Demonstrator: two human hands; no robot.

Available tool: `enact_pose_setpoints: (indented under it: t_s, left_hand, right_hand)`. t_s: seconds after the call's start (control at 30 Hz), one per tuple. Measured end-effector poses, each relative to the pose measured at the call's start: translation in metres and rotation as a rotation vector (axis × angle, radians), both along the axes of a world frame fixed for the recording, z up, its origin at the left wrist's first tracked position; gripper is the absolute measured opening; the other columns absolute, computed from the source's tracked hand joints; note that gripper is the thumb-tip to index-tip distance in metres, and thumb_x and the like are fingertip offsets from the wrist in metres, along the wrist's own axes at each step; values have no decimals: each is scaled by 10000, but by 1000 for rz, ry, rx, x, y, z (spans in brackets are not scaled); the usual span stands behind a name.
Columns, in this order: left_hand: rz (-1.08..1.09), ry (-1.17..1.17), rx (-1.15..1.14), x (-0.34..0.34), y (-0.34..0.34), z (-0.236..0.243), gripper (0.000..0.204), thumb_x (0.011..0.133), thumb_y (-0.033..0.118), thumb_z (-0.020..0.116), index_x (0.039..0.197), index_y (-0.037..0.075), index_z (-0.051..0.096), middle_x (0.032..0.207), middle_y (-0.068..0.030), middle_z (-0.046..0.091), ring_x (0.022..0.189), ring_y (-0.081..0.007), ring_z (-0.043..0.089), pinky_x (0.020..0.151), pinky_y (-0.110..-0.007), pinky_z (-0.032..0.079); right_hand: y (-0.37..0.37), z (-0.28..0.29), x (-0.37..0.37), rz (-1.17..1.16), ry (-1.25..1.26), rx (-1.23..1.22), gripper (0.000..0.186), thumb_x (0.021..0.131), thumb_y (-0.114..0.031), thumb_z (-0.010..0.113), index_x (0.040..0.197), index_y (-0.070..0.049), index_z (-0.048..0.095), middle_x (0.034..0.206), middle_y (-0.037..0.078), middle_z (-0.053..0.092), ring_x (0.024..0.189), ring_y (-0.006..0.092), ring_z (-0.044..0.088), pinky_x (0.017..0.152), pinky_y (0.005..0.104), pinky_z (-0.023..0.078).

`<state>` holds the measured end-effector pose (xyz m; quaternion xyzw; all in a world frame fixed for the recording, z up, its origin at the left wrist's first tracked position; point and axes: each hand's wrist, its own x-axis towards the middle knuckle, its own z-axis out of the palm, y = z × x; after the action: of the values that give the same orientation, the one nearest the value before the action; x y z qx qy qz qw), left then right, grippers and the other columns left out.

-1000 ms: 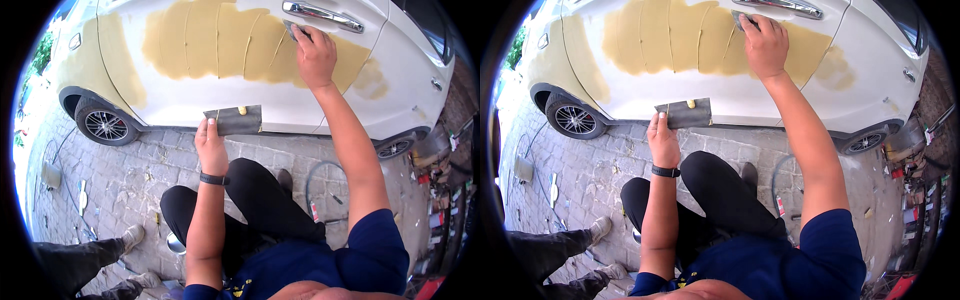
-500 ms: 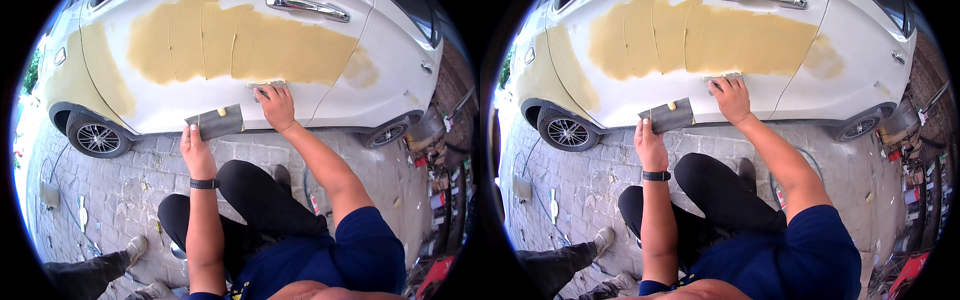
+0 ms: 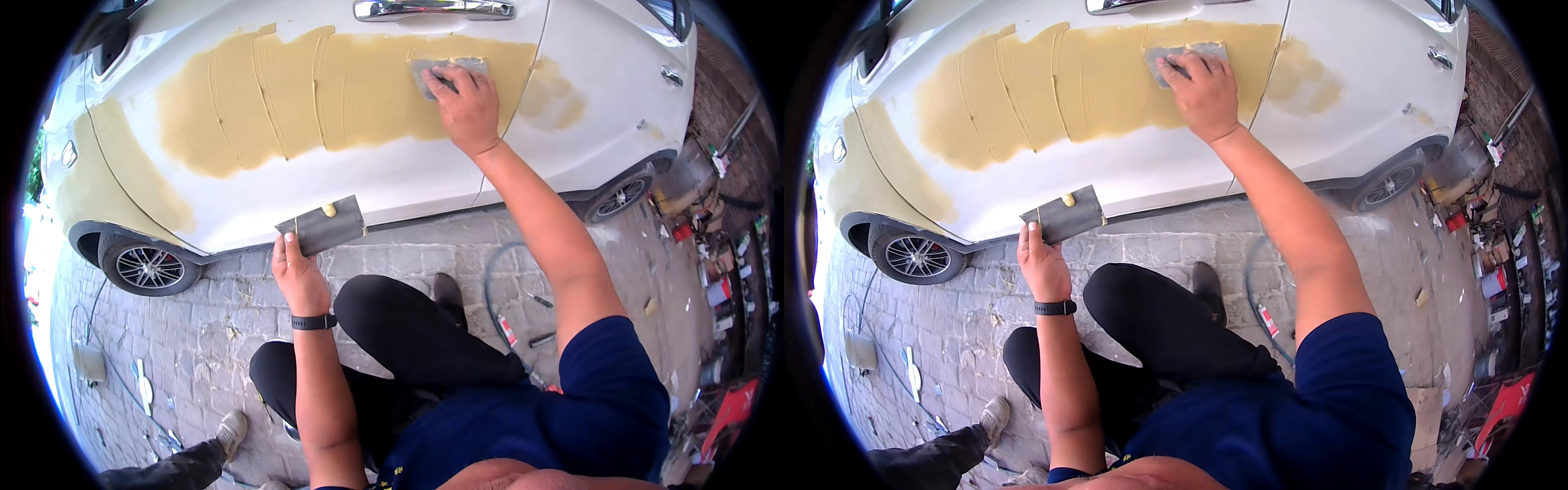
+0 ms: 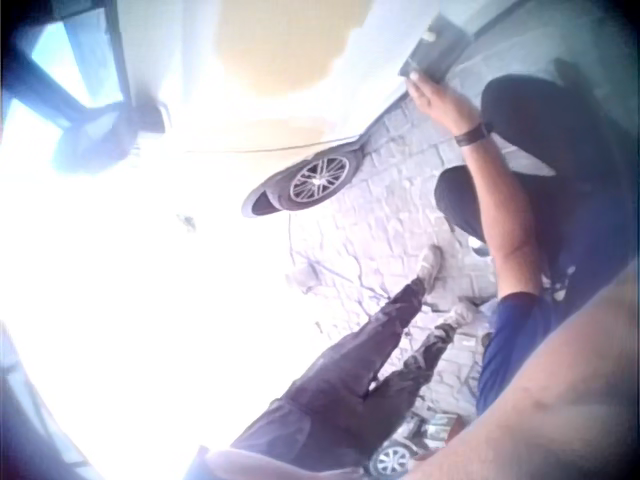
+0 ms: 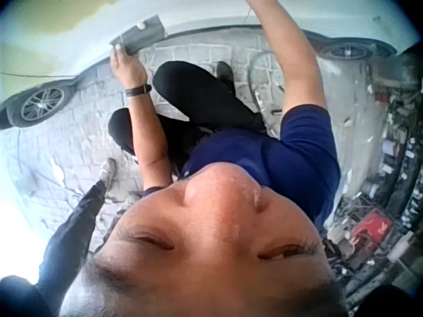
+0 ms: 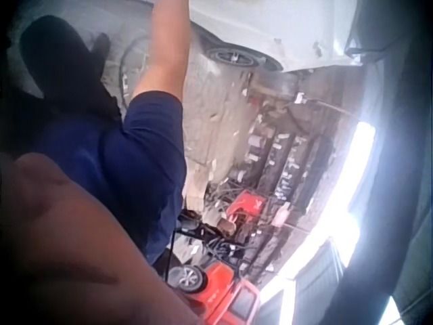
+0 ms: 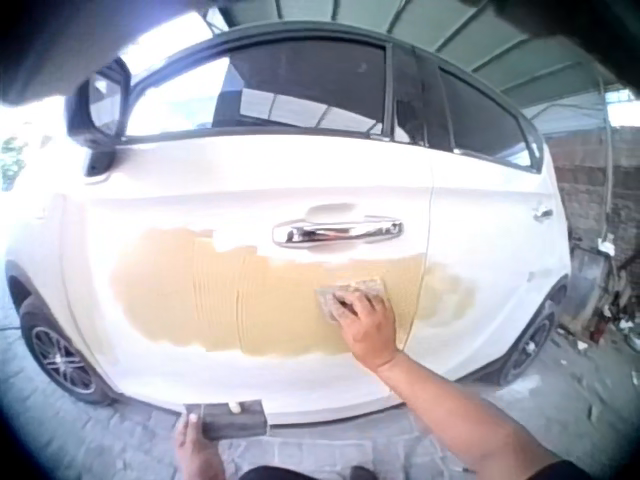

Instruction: The person applies a beige body filler to the side panel of a white car using a small metal spatula, spreading the material in smooth strokes. They then use a larger metal straightedge to level and smooth the applied filler across the panel surface.

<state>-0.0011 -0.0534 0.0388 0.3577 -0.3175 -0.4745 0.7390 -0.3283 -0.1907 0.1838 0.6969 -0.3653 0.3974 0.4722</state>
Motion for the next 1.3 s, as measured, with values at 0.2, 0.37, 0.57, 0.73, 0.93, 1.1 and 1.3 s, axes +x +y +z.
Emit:
enact_pose_setpoints:
  t_s: [0.2,0.37,0.57,0.73,0.93,1.1,1.3]
  left_hand:
    - [-83,-1,-18,7,-12,-25,301,1161,249,557,1321,10,646,1265,-70,704,1144,-162,659,1013,-381,540]
    - [-47,41,-31,8,-12,-24,325,1154,258,571,1344,4,642,1283,-76,699,1177,-177,652,1035,-397,533]
    - [-56,21,-20,0,-19,-27,356,1154,282,571,1360,-3,629,1282,-88,700,1174,-180,654,1048,-400,533]
    - [-74,44,-39,-6,-24,-31,331,1150,263,579,1356,8,629,1297,-89,707,1185,-179,663,1045,-395,532]
    - [-91,17,-18,-7,-23,-31,285,1150,251,583,1305,20,648,1244,-65,720,1152,-165,671,1006,-379,541]
    - [-21,26,49,-13,-20,-28,263,1155,232,570,1238,1,666,1130,-32,704,1020,-121,646,901,-318,528]
    - [-14,48,34,0,-11,-23,287,1161,223,536,1273,-8,663,1150,-44,719,1044,-127,653,927,-313,528]
  right_hand:
    - [40,-117,11,32,17,228,312,926,-129,694,1214,-194,794,1183,-27,701,1119,199,662,998,411,489]
    - [59,-62,-11,28,-53,151,298,913,-109,707,1182,-196,800,1138,-42,718,1073,197,674,1021,404,467]
    - [8,56,-70,-1,33,-162,350,868,-83,719,1167,-237,813,1110,-50,727,1041,202,679,1015,393,460]
    - [-5,23,-89,-19,-6,-83,347,891,-103,711,1184,-258,813,1166,-54,720,1101,203,678,1007,401,476]
    - [36,-99,-81,-27,-14,150,332,898,-112,716,1199,-210,817,1202,-29,727,1166,214,675,1055,440,485]
    - [81,-116,-76,0,-30,392,306,917,-87,707,1198,-169,794,1145,5,736,1061,218,699,1017,436,500]
    - [81,0,5,245,-279,245,325,884,-4,735,1186,-110,784,1097,36,735,966,258,708,805,355,556]
